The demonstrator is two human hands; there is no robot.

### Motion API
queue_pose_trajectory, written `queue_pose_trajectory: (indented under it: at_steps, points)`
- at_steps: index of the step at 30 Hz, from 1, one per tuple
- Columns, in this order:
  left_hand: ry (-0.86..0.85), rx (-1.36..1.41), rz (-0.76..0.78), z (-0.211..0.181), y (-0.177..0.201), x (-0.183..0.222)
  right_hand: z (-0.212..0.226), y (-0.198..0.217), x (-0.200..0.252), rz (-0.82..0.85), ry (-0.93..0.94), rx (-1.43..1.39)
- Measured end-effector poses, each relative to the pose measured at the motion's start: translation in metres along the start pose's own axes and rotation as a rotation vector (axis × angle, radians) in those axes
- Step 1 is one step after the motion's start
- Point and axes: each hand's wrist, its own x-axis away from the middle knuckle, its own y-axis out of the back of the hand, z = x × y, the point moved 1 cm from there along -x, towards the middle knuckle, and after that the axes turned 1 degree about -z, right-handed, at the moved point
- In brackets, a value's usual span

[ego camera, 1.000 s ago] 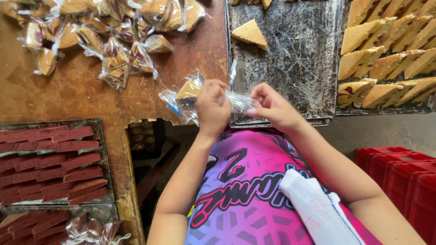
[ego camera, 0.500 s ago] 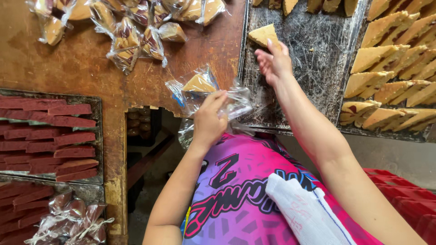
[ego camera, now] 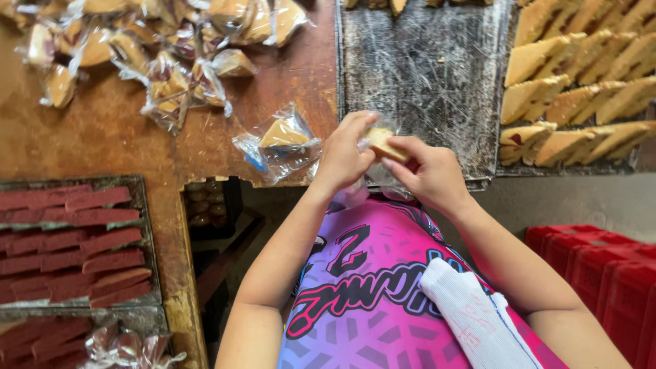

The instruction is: The person picks up triangle-shaped bakery items from a metal tray by hand and places each one into a clear plastic bag. The person then moves the metal tray aside to access more items and continues bagging them.

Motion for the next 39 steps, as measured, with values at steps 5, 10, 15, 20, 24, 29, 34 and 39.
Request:
queue_pose_trajectory:
  at_steps: [5, 10, 15, 20, 24, 29, 34, 39]
  points:
    - [-0.19, -0.006, 0.211, -0.03, 0.01, 0.0, -0.001, 0.007, -0.011, 0.351, -0.059, 0.234]
    - [-0.04, -0.259, 0.24, -0.021, 0.029, -0.003, 0.004, -0.005, -0.014, 0.482, -0.104, 0.546]
    - [-0.201, -0.246, 0.169, -0.012, 0.034, 0.011, 0.003, -0.015, -0.014, 0.369, 0.154, 0.478]
    - [-0.224, -0.277, 0.135, -0.028, 0.037, 0.011, 0.005, -0.024, -0.038, 0.471, -0.012, 0.677]
    - [-0.167, -0.459, 0.108, -0.03, 0.054, 0.003, -0.007, -0.013, -0.045, 0.483, 0.027, 0.81]
    - [-0.1, -0.541, 0.089, -0.019, 0.061, -0.009, -0.026, 0.008, -0.042, 0.286, -0.063, 0.196]
    - [0.013, 0.148, 0.555, -0.019, 0.066, 0.0, -0.019, 0.034, -0.031, 0.425, -0.092, -0.173]
    - [-0.057, 0.198, 0.464, -0.025, 0.059, -0.028, -0.013, 0.03, -0.068, 0.441, -0.163, -0.449]
